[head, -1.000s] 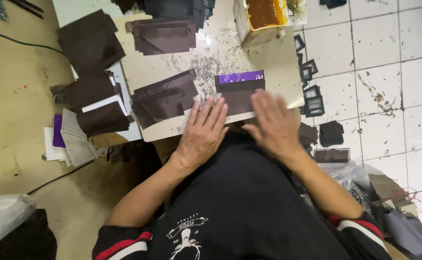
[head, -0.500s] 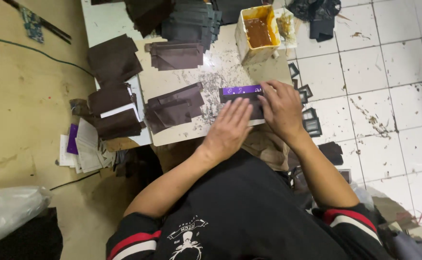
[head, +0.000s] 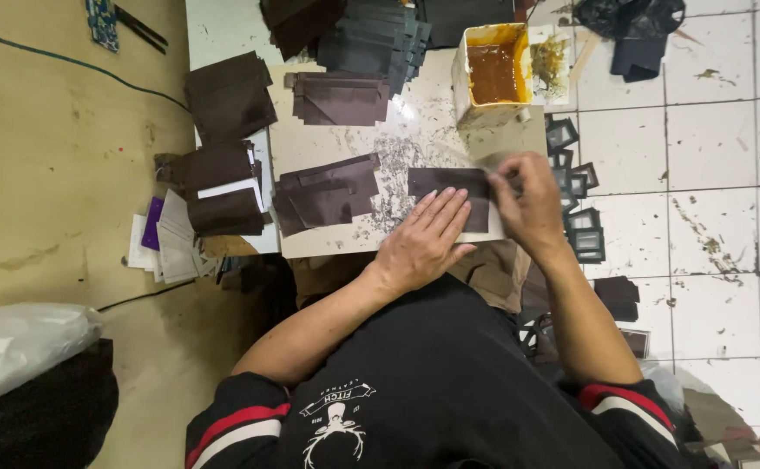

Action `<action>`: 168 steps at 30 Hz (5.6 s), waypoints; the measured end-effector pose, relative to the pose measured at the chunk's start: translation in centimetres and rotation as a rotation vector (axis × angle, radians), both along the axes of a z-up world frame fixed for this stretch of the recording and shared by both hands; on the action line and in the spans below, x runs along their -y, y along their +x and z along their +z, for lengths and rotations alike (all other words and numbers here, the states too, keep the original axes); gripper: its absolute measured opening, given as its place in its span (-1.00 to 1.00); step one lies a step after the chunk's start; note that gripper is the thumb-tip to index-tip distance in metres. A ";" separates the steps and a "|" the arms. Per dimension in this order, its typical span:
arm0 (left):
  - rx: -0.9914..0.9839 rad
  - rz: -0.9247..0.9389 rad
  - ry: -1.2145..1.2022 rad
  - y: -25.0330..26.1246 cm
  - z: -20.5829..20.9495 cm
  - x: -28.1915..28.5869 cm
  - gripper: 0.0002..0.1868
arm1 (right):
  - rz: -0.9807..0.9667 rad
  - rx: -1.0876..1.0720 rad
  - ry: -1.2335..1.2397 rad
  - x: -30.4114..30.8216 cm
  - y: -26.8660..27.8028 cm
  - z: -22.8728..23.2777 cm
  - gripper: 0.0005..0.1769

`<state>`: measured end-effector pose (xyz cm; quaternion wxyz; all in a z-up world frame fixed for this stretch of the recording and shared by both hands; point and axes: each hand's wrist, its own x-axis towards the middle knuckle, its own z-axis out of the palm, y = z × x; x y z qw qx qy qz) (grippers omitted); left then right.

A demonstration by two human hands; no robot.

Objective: Folding the edges of leather pieces using a purple guide tool

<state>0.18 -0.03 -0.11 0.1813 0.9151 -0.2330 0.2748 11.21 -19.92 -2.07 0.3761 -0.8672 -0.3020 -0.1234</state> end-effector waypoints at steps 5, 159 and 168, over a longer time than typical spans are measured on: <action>-0.165 0.009 -0.149 2.8 1.9 -0.4 -0.67 | -0.133 -0.238 0.207 0.3 -0.7 3.3 -0.83; -0.077 0.246 -0.034 2.3 3.9 -7.9 -0.71 | 0.048 -0.097 -0.054 -3.3 -0.2 5.7 -0.74; -0.115 0.244 0.007 2.6 4.4 -8.1 -0.70 | 0.047 -0.099 -0.066 -3.4 -0.1 5.4 -0.76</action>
